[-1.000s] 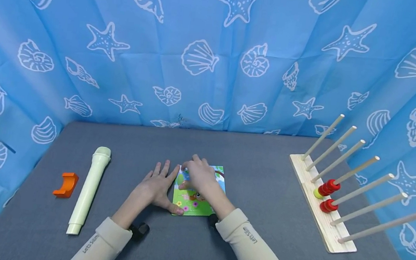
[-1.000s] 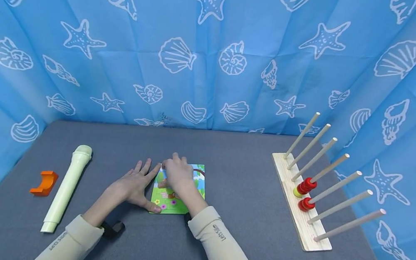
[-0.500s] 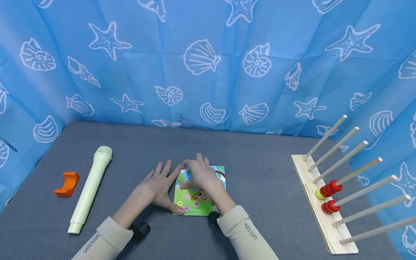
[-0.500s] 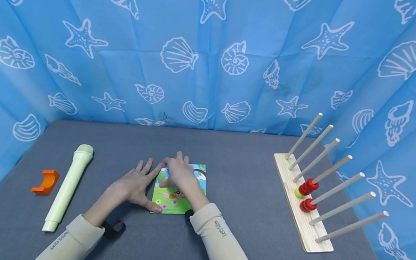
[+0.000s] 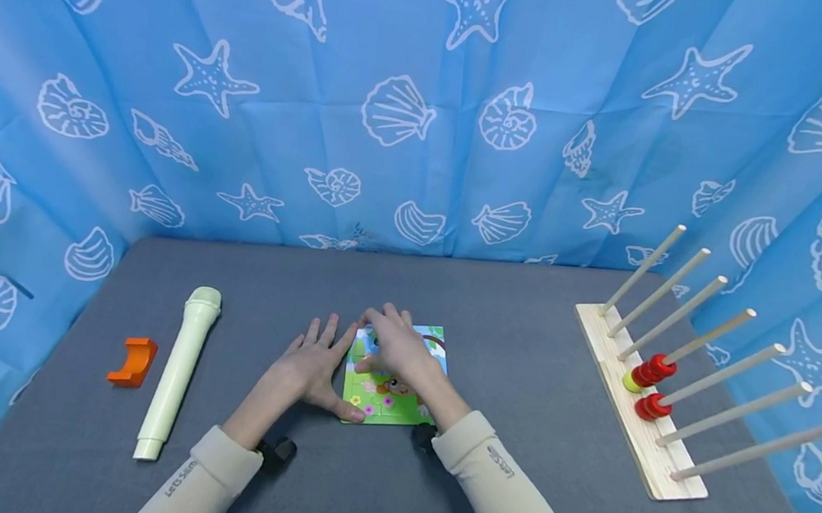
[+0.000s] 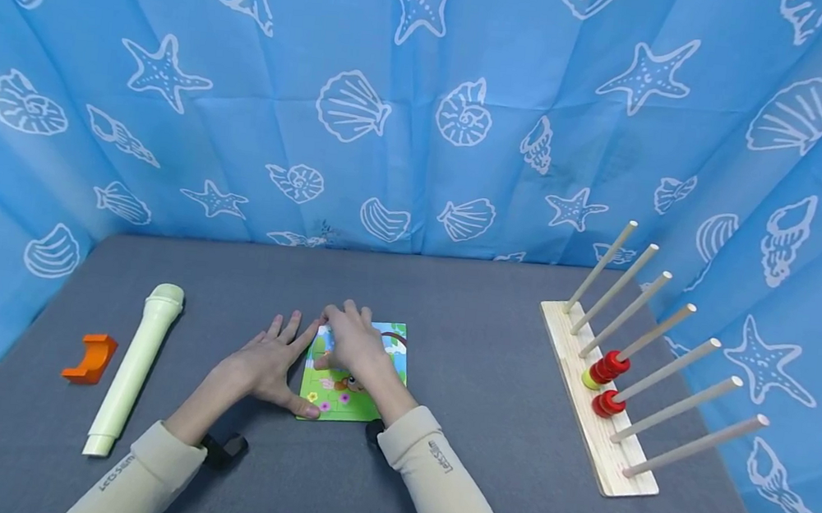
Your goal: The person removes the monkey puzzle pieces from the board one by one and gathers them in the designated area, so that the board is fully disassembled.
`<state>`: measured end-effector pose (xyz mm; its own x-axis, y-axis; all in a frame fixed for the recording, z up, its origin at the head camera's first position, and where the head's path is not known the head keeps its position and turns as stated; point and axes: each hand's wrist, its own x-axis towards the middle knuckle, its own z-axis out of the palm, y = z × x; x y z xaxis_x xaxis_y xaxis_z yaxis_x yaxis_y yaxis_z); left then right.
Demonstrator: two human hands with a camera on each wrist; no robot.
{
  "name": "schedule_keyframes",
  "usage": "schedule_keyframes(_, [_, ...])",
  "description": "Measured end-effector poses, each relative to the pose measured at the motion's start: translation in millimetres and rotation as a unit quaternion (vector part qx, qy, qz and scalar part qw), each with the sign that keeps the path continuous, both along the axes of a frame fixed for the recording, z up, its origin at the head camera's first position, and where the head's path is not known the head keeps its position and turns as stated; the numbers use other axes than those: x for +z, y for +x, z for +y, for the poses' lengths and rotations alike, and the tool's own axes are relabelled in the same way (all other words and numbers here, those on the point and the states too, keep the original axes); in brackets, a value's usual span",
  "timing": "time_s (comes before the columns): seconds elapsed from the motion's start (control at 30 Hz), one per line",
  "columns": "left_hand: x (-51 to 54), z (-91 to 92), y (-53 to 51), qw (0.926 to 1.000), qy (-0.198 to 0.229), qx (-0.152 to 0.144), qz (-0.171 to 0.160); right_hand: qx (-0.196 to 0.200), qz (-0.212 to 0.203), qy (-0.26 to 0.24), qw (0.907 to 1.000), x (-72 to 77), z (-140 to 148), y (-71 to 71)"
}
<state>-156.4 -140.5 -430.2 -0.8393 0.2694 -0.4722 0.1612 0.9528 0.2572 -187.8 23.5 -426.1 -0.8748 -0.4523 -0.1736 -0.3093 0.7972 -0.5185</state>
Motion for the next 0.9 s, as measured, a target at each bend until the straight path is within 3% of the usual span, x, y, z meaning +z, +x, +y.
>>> schedule_keyframes(0.4, [0.4, 0.6, -0.7, 1.0, -0.003, 0.002, -0.003, 0.055, 0.023, 0.062, 0.9963, 9.2, 7.3, -4.0])
schedule_keyframes(0.9, [-0.2, -0.2, 0.2, 1.0, -0.003, 0.004, -0.005, 0.053, 0.002, 0.056, 0.997, 12.6, 9.4, -4.9])
